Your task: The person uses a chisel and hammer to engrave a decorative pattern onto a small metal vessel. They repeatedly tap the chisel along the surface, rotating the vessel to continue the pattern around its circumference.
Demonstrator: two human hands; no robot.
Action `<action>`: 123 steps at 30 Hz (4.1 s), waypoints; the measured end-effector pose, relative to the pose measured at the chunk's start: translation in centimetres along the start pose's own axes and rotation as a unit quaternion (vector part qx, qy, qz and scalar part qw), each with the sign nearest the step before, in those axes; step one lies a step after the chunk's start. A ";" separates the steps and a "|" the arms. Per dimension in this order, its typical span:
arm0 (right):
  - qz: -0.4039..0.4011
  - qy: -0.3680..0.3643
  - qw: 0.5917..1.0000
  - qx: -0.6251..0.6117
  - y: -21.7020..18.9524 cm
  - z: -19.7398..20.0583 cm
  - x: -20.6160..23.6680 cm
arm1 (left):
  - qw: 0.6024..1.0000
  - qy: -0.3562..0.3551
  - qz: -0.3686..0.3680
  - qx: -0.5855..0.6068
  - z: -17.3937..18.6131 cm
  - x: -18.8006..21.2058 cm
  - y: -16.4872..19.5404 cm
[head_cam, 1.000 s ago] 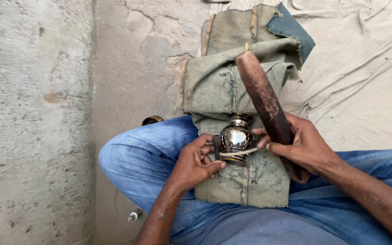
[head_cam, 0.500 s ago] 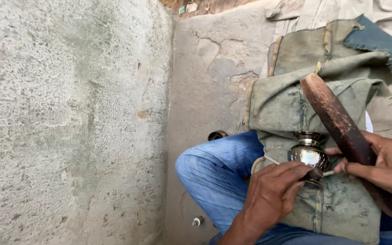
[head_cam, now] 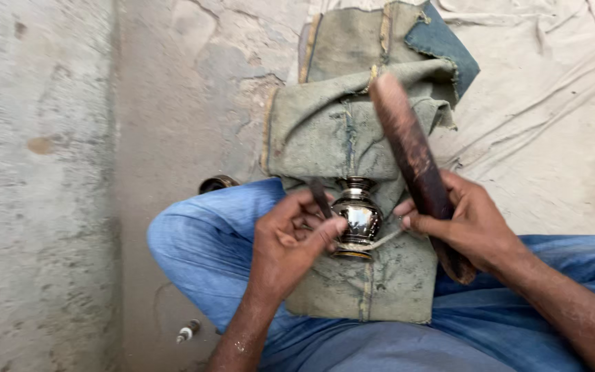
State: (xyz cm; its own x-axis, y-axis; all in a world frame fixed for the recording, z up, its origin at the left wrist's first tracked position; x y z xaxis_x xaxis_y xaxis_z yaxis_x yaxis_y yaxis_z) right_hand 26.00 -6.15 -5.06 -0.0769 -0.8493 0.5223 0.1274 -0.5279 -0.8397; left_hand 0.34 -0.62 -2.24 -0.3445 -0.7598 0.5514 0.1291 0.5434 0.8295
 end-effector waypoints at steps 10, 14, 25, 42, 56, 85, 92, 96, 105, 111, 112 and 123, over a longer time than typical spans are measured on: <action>0.240 0.055 0.965 0.091 -9.5 5.3 3.3 | 0.996 0.035 -0.069 0.053 -2.3 -2.6 1.4; 0.228 -0.005 0.925 0.304 -11.3 6.8 1.7 | 0.996 0.052 -0.063 -0.020 -2.6 -2.8 1.8; 0.303 0.012 0.747 0.591 -16.7 5.7 -1.1 | 0.988 0.093 -0.068 -0.103 -2.7 -2.3 2.4; 0.268 -0.052 0.840 0.469 -13.9 7.1 -3.7 | 0.980 0.080 -0.099 -0.155 -3.3 -2.5 3.8; 0.280 -0.046 0.865 0.413 -11.8 8.5 -2.3 | 0.967 0.048 -0.121 -0.220 -3.9 -2.6 4.5; 0.185 -0.020 0.915 0.358 -5.1 11.1 1.6 | 0.930 -0.004 -0.155 -0.332 -5.0 -2.7 6.1; 0.155 0.021 0.923 0.352 -4.7 10.3 2.7 | 0.921 -0.022 -0.164 -0.352 -5.4 -2.4 6.2; 0.022 0.020 0.898 0.439 -2.5 11.3 3.6 | 0.921 -0.042 -0.189 -0.339 -5.5 -2.3 6.6; 0.252 0.025 0.882 0.398 -0.6 11.9 5.9 | 0.907 -0.067 -0.153 -0.387 -5.8 -2.6 7.1; 0.195 0.033 0.910 0.365 -1.9 10.3 6.6 | 0.902 -0.093 -0.183 -0.380 -6.1 -2.7 7.6; 0.197 0.036 0.911 0.361 -2.2 10.0 6.6 | 0.902 -0.097 -0.179 -0.381 -6.1 -2.8 7.5; 0.151 0.057 0.922 0.351 -1.0 9.1 8.2 | 0.901 -0.141 -0.159 -0.379 -6.1 -2.9 7.1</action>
State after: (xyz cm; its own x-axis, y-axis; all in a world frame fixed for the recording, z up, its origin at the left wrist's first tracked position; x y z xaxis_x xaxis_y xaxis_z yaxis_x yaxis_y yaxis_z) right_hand 34.27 -12.55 1.47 -0.0322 -0.9730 0.2284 0.7660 -0.1708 -0.6197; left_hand 7.96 3.20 2.59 -0.6857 -0.6545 0.3186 0.5424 -0.1676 0.8232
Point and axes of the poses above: each hand's wrist, its own x-axis away from the middle knuckle, its own z-axis out of the back of the hand, y = z × x, the point moved 5 cm from there along -x, towards the middle knuckle, and after that the axes turned 9 degrees about z, right-handed, at the moved point
